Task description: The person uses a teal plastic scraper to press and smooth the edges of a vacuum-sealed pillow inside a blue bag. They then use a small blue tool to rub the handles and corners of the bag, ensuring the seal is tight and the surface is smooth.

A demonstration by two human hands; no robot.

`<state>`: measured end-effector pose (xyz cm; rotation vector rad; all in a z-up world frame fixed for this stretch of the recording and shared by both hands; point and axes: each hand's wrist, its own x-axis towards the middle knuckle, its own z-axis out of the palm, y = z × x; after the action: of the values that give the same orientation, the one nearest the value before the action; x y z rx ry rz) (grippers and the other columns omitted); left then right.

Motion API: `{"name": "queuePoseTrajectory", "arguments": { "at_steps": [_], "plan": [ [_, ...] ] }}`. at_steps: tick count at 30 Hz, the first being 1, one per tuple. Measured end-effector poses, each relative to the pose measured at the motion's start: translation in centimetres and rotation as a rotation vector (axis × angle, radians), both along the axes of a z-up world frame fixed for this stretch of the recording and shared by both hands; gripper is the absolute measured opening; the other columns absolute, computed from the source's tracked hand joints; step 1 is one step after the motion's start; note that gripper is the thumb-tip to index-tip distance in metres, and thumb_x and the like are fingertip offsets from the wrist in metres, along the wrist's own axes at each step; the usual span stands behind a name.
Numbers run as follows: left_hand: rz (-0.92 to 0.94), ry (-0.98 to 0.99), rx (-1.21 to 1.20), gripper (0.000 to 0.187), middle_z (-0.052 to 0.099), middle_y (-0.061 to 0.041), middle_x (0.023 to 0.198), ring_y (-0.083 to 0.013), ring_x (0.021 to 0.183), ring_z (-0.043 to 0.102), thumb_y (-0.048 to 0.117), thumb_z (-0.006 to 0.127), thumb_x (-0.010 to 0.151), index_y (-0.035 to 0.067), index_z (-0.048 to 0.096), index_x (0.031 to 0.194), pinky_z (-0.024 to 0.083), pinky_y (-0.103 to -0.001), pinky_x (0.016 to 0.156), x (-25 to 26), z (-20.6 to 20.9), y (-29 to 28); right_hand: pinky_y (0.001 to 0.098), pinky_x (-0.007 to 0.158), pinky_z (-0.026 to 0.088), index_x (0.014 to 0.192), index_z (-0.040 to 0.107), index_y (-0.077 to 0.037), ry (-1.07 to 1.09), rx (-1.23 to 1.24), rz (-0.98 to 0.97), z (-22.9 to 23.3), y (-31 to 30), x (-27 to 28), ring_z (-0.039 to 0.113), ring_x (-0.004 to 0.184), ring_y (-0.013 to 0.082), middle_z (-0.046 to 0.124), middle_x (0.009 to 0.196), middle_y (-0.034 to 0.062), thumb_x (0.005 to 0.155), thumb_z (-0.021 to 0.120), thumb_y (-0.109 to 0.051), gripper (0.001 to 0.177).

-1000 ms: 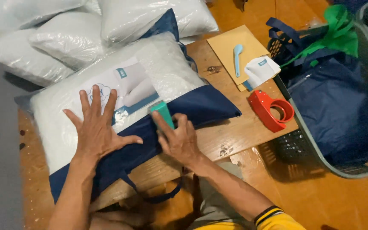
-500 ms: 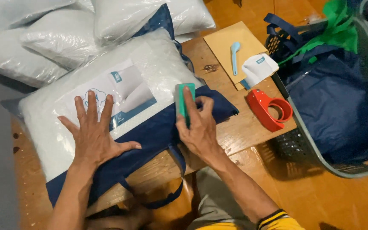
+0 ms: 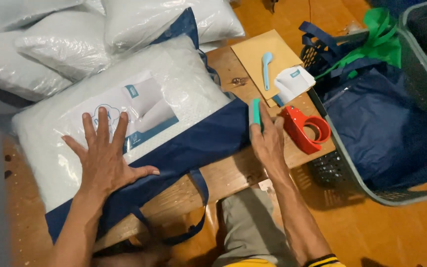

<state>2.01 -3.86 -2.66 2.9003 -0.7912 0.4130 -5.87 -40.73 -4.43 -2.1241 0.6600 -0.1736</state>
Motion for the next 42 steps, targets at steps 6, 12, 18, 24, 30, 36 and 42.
{"name": "queuePoseTrajectory", "arguments": {
  "at_steps": [6, 12, 18, 24, 30, 36, 42],
  "plan": [
    [0.044, 0.076, 0.023, 0.154, -0.015, -0.004, 0.173, -0.0439, 0.157, -0.014, 0.098, 0.062, 0.039, 0.036, -0.003, 0.165, -0.003, -0.090, 0.100, -0.7, 0.1, -0.3, 0.0494, 0.089, 0.050, 0.162, 0.033, -0.029, -0.098, -0.132, 0.237, -0.5, 1.8, 5.7, 0.051, 0.104, 0.0394, 0.039, 0.105, 0.0137, 0.095, 0.037, -0.038, 0.068],
    [0.017, 0.058, 0.062, 0.151, -0.017, -0.004, 0.173, -0.0477, 0.157, -0.007, 0.100, 0.061, 0.042, 0.040, -0.009, 0.163, 0.001, -0.091, 0.099, 0.3, -0.3, -0.1, 0.0565, 0.074, 0.050, 0.158, 0.039, -0.022, -0.036, -0.212, 0.108, -7.3, 2.8, 3.2, 0.053, 0.086, 0.0431, 0.039, 0.105, 0.0144, 0.096, 0.039, -0.026, 0.062],
    [0.021, 0.109, 0.033, 0.151, -0.015, -0.004, 0.173, -0.0454, 0.157, -0.011, 0.098, 0.061, 0.041, 0.039, -0.004, 0.164, -0.004, -0.089, 0.101, 0.0, -0.2, 0.5, 0.0562, 0.054, 0.046, 0.154, 0.042, -0.025, -0.077, -0.619, 0.189, -11.1, -0.2, -1.8, 0.051, 0.074, 0.0460, 0.039, 0.104, 0.0184, 0.089, 0.052, -0.024, 0.066],
    [0.038, 0.149, 0.053, 0.153, -0.020, -0.003, 0.172, -0.0439, 0.157, -0.015, 0.096, 0.068, 0.044, 0.041, -0.011, 0.163, -0.004, -0.089, 0.102, 0.2, 0.5, 0.5, 0.0553, 0.085, 0.043, 0.162, 0.026, -0.004, -0.363, -0.433, 0.037, -5.0, 0.9, -5.2, 0.043, 0.105, 0.0427, 0.037, 0.120, 0.0246, 0.107, 0.041, -0.022, 0.060],
    [0.031, 0.160, 0.031, 0.147, -0.009, -0.010, 0.173, -0.0435, 0.156, -0.012, 0.101, 0.060, 0.048, 0.035, 0.000, 0.165, -0.003, -0.089, 0.100, 0.1, 1.2, 0.7, 0.0560, 0.086, 0.044, 0.166, 0.014, -0.010, -0.578, -0.484, 0.090, -11.1, 8.2, -1.7, 0.047, 0.101, 0.0450, 0.037, 0.122, 0.0249, 0.104, 0.046, -0.013, 0.070],
    [0.021, 0.118, 0.043, 0.149, -0.013, -0.007, 0.172, -0.0421, 0.157, -0.013, 0.106, 0.057, 0.050, 0.034, -0.003, 0.166, -0.002, -0.089, 0.102, 0.5, 0.5, 1.2, 0.0589, 0.111, 0.031, 0.158, 0.010, 0.000, -0.349, -0.139, 0.024, -10.8, 4.9, -3.0, 0.031, 0.133, 0.0511, 0.022, 0.159, 0.0316, 0.093, 0.046, -0.020, 0.077],
    [0.058, 0.239, -0.467, 0.109, 0.006, -0.008, 0.174, -0.0347, 0.159, -0.001, 0.083, 0.060, 0.082, 0.030, 0.016, 0.167, -0.002, -0.078, 0.116, -0.8, 3.2, 1.8, 0.0487, 0.103, 0.044, 0.162, 0.025, -0.008, -0.681, -0.185, 0.030, -6.6, 6.9, -3.8, 0.050, 0.123, 0.0422, 0.042, 0.134, 0.0239, 0.095, 0.067, -0.020, 0.080]
  ]
}}
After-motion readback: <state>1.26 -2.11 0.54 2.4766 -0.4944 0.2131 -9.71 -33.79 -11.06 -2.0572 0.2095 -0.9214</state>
